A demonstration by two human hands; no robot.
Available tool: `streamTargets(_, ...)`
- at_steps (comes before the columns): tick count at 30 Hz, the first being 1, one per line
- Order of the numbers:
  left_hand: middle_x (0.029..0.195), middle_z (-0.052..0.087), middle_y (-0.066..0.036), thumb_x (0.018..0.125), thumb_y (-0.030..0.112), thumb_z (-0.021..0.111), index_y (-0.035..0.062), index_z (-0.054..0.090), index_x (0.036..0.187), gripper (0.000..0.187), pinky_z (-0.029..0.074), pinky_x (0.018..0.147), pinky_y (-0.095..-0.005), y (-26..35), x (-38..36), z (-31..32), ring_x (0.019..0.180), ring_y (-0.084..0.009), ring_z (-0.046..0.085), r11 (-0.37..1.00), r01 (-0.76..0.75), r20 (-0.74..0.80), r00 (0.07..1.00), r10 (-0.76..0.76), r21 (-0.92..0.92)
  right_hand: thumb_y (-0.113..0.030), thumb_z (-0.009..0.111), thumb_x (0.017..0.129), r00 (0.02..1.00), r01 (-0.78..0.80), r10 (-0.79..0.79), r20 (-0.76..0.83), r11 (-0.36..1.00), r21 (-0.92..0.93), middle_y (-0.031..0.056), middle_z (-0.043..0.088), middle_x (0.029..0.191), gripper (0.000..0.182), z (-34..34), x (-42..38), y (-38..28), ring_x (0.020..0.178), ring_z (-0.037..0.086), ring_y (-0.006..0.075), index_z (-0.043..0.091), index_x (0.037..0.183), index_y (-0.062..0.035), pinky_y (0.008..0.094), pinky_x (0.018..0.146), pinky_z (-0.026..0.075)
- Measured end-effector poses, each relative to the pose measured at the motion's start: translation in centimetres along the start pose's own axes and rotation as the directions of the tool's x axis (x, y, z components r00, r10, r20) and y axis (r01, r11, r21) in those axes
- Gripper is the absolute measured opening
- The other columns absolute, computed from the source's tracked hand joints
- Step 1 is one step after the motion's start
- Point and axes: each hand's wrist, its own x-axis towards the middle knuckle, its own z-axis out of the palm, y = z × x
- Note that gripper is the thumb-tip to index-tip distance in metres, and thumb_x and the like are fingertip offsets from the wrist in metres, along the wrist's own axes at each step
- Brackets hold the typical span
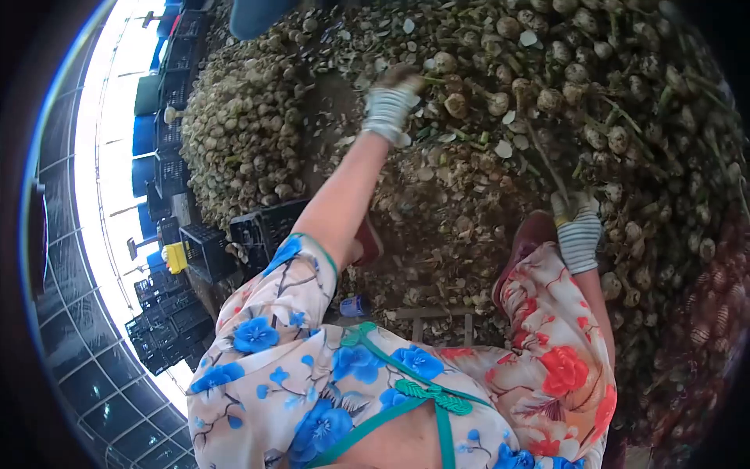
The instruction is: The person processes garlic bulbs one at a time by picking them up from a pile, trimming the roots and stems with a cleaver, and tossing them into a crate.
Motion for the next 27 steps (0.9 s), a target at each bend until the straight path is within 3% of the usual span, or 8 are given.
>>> streamTargets(1, 0.085, 0.061, -0.008, 0.074, 0.013, 0.055, 0.0043, 0.059, 0.091, 0.019, 0.044, 0.074, -0.0291, -2.8, 0.1, 4.4, 0.08, -0.0184, 0.057, 0.96, 0.015, 0.062, 0.998, 0.002, -0.281, -0.026, 0.062, 0.075, 1.0, -0.009, 0.009, -0.002, 1.0, -0.015, 0.0103, 0.059, 0.068, 0.028, -0.7, -0.3, -0.5, 0.058, 0.052, 0.0183, 0.056, 0.083, -0.0003, 0.0292, 0.057, 0.042)
streamTargets(2, 0.101, 0.057, -0.01, 0.074, 0.015, 0.055, 0.0064, 0.054, 0.103, 0.03, 0.042, 0.08, -0.0311, -3.6, 0.7, 6.3, 0.092, -0.0221, 0.053, 0.996, 0.039, 0.326, 0.945, -0.012, -0.076, -0.027, 0.063, 0.074, 0.995, -0.081, 0.08, 0.057, 0.997, 0.003, 0.0113, 0.059, 0.07, 0.029, -1.7, -0.8, -2.1, 0.06, 0.054, 0.0199, 0.056, 0.085, -0.0004, 0.0297, 0.058, 0.042)
streamTargets(4, 0.115, 0.048, -0.011, 0.072, 0.02, 0.057, 0.0097, 0.045, 0.114, 0.045, 0.037, 0.086, -0.0356, -2.8, -0.2, 8.3, 0.105, -0.0256, 0.045, 0.887, 0.023, 0.235, 0.961, -0.147, 0.461, -0.028, 0.063, 0.073, 0.972, -0.187, 0.182, 0.148, 0.982, 0.014, 0.0126, 0.06, 0.072, 0.031, -2.9, -1.4, -4.0, 0.062, 0.056, 0.022, 0.056, 0.086, -0.0005, 0.0303, 0.058, 0.043)
streamTargets(12, 0.114, 0.046, -0.012, 0.065, 0.033, 0.063, 0.0149, 0.039, 0.119, 0.061, 0.028, 0.093, -0.0423, -0.8, -2.6, 6.8, 0.109, -0.0305, 0.039, 0.737, -0.085, 0.382, 0.891, -0.246, 0.671, -0.029, 0.062, 0.073, 0.945, -0.243, 0.237, 0.228, 0.97, 0.0, 0.0145, 0.06, 0.071, 0.033, -3.8, -2.6, -7.2, 0.063, 0.057, 0.0258, 0.056, 0.088, -0.0004, 0.0308, 0.059, 0.043)
streamTargets(15, 0.109, 0.048, -0.012, 0.064, 0.03, 0.066, 0.0136, 0.039, 0.118, 0.062, 0.034, 0.089, -0.0383, -3.9, -3.7, 8.1, 0.105, -0.0258, 0.042, 0.832, -0.021, 0.38, 0.896, -0.231, 0.555, -0.03, 0.062, 0.074, 0.95, -0.216, 0.214, 0.226, 0.976, -0.016, 0.0152, 0.06, 0.071, 0.033, -3.0, -2.0, -7.1, 0.064, 0.057, 0.0272, 0.056, 0.089, -0.0003, 0.0309, 0.059, 0.044)
streamTargets(18, 0.091, 0.054, -0.01, 0.063, 0.02, 0.067, 0.0085, 0.037, 0.118, 0.063, 0.043, 0.076, -0.0262, -6.1, -5.6, 7.8, 0.091, -0.0164, 0.05, 0.888, 0.029, 0.163, 0.985, 0.052, -0.459, -0.03, 0.061, 0.074, 0.942, -0.219, 0.218, 0.256, 0.975, -0.023, 0.0159, 0.06, 0.071, 0.034, -1.8, -0.2, -5.8, 0.064, 0.058, 0.0286, 0.056, 0.089, -0.0003, 0.0311, 0.059, 0.044)
streamTargets(24, 0.118, 0.043, -0.011, 0.062, 0.03, 0.065, 0.0171, 0.036, 0.122, 0.069, 0.035, 0.088, -0.043, -1.8, -5.6, 5.1, 0.106, -0.032, 0.043, 0.865, -0.185, 0.631, 0.755, -0.179, 0.466, -0.027, 0.064, 0.073, 0.941, -0.191, 0.194, 0.278, 0.981, -0.037, 0.0102, 0.06, 0.07, 0.03, -1.3, 0.1, -6.5, 0.063, 0.055, 0.0155, 0.055, 0.085, -0.0011, 0.0268, 0.06, 0.044)
streamTargets(27, 0.121, 0.04, -0.011, 0.063, 0.023, 0.061, 0.0196, 0.04, 0.12, 0.061, 0.021, 0.095, -0.0496, 1.6, -5.6, 5.8, 0.118, -0.0275, 0.032, 0.458, -0.643, 0.708, 0.705, 0.04, 0.614, -0.027, 0.062, 0.074, 0.923, -0.233, 0.221, 0.316, 0.972, 0.001, 0.0145, 0.061, 0.077, 0.032, -1.5, -0.4, -6.6, 0.07, 0.06, 0.0241, 0.055, 0.088, 0.0009, 0.03, 0.063, 0.044)
